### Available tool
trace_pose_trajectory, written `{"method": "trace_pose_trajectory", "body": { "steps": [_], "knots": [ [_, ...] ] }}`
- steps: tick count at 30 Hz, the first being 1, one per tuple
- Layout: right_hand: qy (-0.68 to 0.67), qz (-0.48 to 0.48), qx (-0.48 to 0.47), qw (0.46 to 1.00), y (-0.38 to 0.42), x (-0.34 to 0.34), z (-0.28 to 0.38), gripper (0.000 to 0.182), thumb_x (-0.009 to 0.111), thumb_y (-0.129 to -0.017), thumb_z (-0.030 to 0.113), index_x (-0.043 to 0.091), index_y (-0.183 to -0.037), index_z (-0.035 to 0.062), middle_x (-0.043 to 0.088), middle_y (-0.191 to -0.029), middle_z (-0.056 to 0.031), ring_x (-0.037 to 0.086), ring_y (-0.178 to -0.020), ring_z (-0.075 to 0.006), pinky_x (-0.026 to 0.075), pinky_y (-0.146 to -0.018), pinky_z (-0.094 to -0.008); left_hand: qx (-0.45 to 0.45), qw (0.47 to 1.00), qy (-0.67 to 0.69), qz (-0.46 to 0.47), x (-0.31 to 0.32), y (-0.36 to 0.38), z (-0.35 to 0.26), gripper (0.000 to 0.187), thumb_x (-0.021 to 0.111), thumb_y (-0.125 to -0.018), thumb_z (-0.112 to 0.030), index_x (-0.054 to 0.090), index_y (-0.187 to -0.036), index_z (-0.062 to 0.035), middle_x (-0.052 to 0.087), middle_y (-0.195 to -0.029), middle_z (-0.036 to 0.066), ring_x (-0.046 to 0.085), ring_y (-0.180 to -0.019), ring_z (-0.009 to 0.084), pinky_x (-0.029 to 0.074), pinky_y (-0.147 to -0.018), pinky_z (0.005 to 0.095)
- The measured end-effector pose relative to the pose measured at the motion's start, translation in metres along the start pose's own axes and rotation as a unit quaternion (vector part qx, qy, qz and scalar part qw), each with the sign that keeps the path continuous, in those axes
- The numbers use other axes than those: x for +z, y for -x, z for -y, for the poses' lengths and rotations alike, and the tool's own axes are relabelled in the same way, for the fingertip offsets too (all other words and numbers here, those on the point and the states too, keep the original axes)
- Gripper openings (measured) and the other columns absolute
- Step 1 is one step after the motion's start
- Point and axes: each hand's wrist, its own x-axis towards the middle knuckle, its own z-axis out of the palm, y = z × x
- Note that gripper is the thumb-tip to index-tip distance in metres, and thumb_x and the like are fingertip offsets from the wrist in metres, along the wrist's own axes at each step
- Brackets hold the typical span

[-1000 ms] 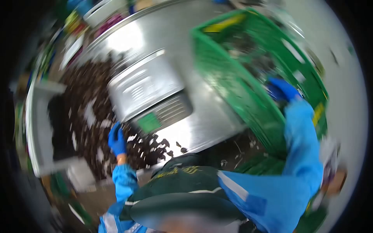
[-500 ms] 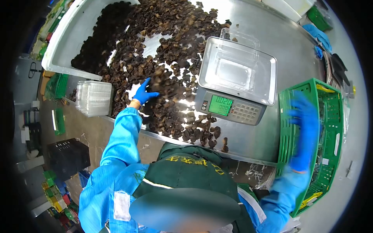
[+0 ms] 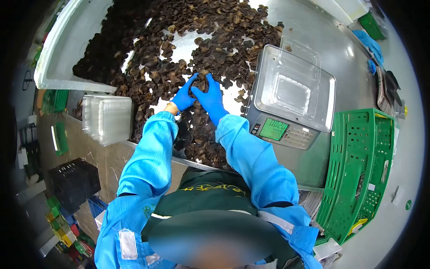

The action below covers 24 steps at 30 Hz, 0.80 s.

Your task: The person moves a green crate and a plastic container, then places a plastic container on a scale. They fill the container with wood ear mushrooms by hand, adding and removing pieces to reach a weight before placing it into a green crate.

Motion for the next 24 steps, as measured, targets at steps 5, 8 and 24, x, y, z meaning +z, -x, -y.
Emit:
{"method": "trace_pose_trajectory", "body": {
  "steps": [5, 8, 24],
  "knots": [
    [-0.016, -0.015, -0.122, 0.992, 0.007, -0.049, 0.046, 0.063, 0.073, -0.075, 0.021, 0.044, -0.128, 0.0034, 0.048, -0.12, -0.0134, 0.049, -0.113, -0.0228, 0.039, -0.095, -0.0325, 0.027, 0.988, 0.147, -0.028, 0.021, 0.011, -0.085, 0.098, 0.077, -0.059, 0.004, 0.024, -0.14, -0.0124, 0.054, -0.118, 0.014, 0.056, -0.105, 0.0204, 0.048, -0.089, 0.0331],
    [-0.018, -0.057, -0.222, 0.973, 0.009, -0.109, 0.068, 0.058, 0.072, -0.075, 0.017, 0.046, -0.126, 0.0034, 0.05, -0.12, -0.0123, 0.049, -0.112, -0.0216, 0.039, -0.096, -0.0322, 0.149, 0.983, 0.108, -0.023, 0.057, -0.014, -0.126, 0.096, 0.077, -0.058, 0.004, 0.028, -0.138, -0.0117, 0.048, -0.126, 0.012, 0.054, -0.109, 0.021, 0.047, -0.091, 0.0325],
    [0.195, -0.176, -0.208, 0.942, 0.074, -0.324, 0.008, 0.052, 0.058, -0.083, 0.011, 0.041, -0.132, 0.0114, 0.044, -0.131, -0.0172, 0.043, -0.119, -0.0341, 0.035, -0.1, -0.0383, 0.287, 0.95, -0.106, 0.064, 0.218, -0.08, -0.176, 0.071, 0.07, -0.065, -0.002, 0.046, -0.131, -0.0145, 0.031, -0.141, 0.017, 0.034, -0.129, 0.0276, 0.031, -0.104, 0.033]
  ]
}}
